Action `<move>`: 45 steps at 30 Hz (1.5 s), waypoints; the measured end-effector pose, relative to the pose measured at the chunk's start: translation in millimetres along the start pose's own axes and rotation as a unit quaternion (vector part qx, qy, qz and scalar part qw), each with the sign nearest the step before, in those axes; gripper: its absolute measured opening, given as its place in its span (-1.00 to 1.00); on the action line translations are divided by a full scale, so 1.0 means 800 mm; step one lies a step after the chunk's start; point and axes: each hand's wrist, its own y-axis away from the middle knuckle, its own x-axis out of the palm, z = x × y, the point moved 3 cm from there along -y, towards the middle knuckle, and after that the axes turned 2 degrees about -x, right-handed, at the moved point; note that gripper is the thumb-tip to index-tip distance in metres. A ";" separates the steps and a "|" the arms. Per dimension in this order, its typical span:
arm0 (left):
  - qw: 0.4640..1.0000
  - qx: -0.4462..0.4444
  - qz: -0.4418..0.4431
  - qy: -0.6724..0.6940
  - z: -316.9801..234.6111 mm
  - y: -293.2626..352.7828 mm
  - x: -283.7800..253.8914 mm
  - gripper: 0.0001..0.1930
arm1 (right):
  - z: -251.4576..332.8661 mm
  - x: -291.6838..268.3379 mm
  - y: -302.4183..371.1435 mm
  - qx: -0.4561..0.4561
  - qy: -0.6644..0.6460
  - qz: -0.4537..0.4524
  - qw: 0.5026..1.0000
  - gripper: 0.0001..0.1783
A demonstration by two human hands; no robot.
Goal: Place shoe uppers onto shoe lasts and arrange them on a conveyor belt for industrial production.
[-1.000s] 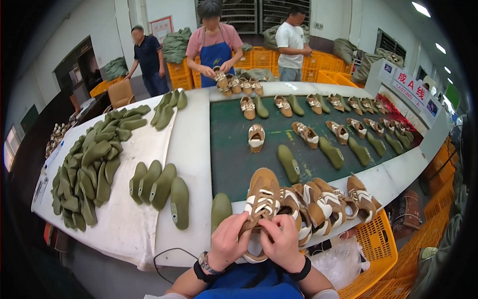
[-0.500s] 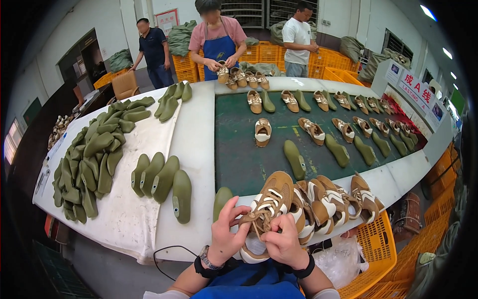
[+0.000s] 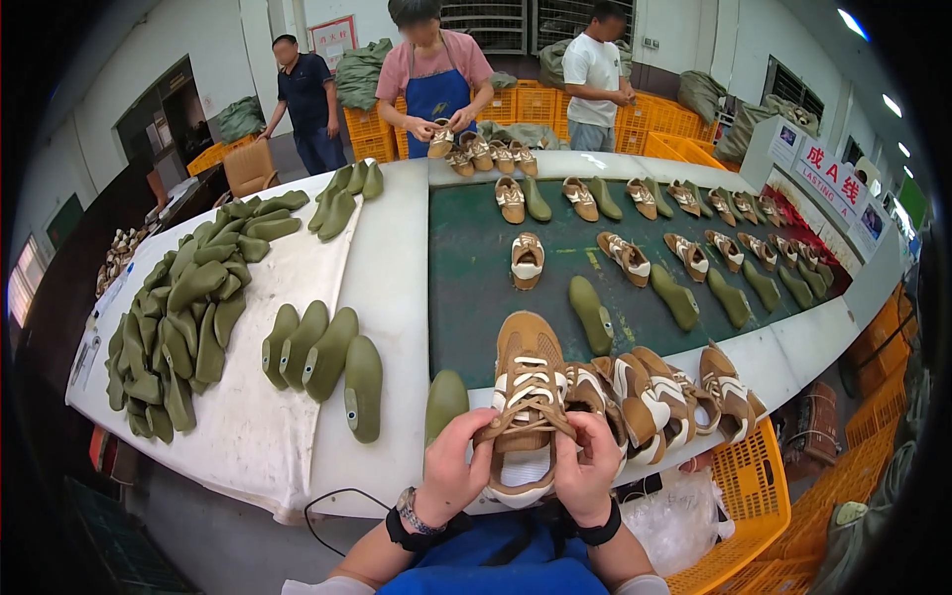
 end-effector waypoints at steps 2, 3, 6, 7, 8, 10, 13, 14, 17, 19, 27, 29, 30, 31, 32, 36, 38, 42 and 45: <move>1.000 0.011 0.012 0.004 0.000 -0.002 -0.002 -0.54 | 0.009 0.000 -0.011 -0.037 0.048 0.033 0.998 -0.68; 0.999 -0.021 0.019 0.017 -0.007 -0.008 -0.006 -0.45 | 0.011 0.001 -0.013 -0.072 0.076 0.046 0.993 -0.67; 0.983 -0.130 0.074 0.104 0.006 -0.001 -0.006 -0.24 | 0.012 0.001 -0.013 -0.091 0.104 0.064 0.988 -0.63; 0.930 -0.229 0.119 0.261 0.016 0.005 0.000 -0.20 | 0.012 0.002 -0.013 -0.082 0.095 0.060 0.990 -0.62; 0.841 -0.319 0.159 0.407 0.025 0.013 0.008 -0.15 | 0.011 0.002 -0.013 -0.073 0.085 0.055 0.992 -0.61; 0.809 -0.323 0.185 0.455 0.036 0.021 0.018 -0.09 | 0.011 0.003 -0.010 -0.064 0.068 0.067 0.993 -0.61; 0.651 -0.398 0.303 0.571 0.037 0.032 0.023 -0.08 | 0.010 0.002 -0.004 -0.033 0.034 0.088 0.995 -0.61; 0.653 -0.396 0.303 0.571 0.039 0.033 0.023 -0.08 | 0.008 0.002 -0.001 -0.012 0.014 0.097 0.995 -0.61; 0.623 -0.410 0.278 0.605 0.044 0.031 0.021 -0.09 | 0.020 0.005 0.002 -0.015 0.013 0.122 0.992 -0.65; 0.635 -0.416 0.239 0.606 0.041 0.019 0.017 -0.13 | 0.022 0.004 0.003 -0.047 0.032 0.150 0.987 -0.63; 0.811 -0.338 0.150 0.454 0.062 0.013 0.006 -0.15 | 0.039 0.014 0.022 -0.054 0.130 0.278 0.950 -0.60; 0.836 -0.319 0.181 0.408 0.063 0.020 0.010 -0.14 | 0.028 0.018 0.030 -0.102 0.121 0.274 0.949 -0.71; 0.858 -0.301 0.207 0.361 0.063 0.023 0.011 -0.12 | 0.024 0.018 0.032 -0.102 0.120 0.273 0.949 -0.71; 0.880 -0.258 0.222 0.332 0.064 0.021 0.008 -0.13 | 0.020 0.016 0.034 -0.102 0.110 0.271 0.951 -0.75; 0.879 -0.257 0.224 0.332 0.071 0.021 0.001 -0.13 | 0.017 0.012 0.034 -0.101 0.099 0.268 0.953 -0.79; 0.950 -0.160 0.239 -0.121 0.094 0.001 -0.059 -0.35 | -0.004 -0.051 0.032 0.210 -0.133 0.176 0.952 -0.80; 0.930 -0.076 0.126 -0.336 0.142 0.006 -0.098 -0.43 | -0.016 -0.097 0.032 0.185 -0.177 0.056 0.965 -0.78; 0.843 -0.199 0.104 -0.488 0.215 0.017 -0.153 -0.43 | -0.025 -0.176 0.031 0.098 -0.211 -0.114 0.966 -0.73; 0.832 -0.293 0.128 -0.453 0.294 0.050 -0.175 -0.34 | -0.031 -0.206 0.035 0.058 -0.162 -0.164 0.971 -0.75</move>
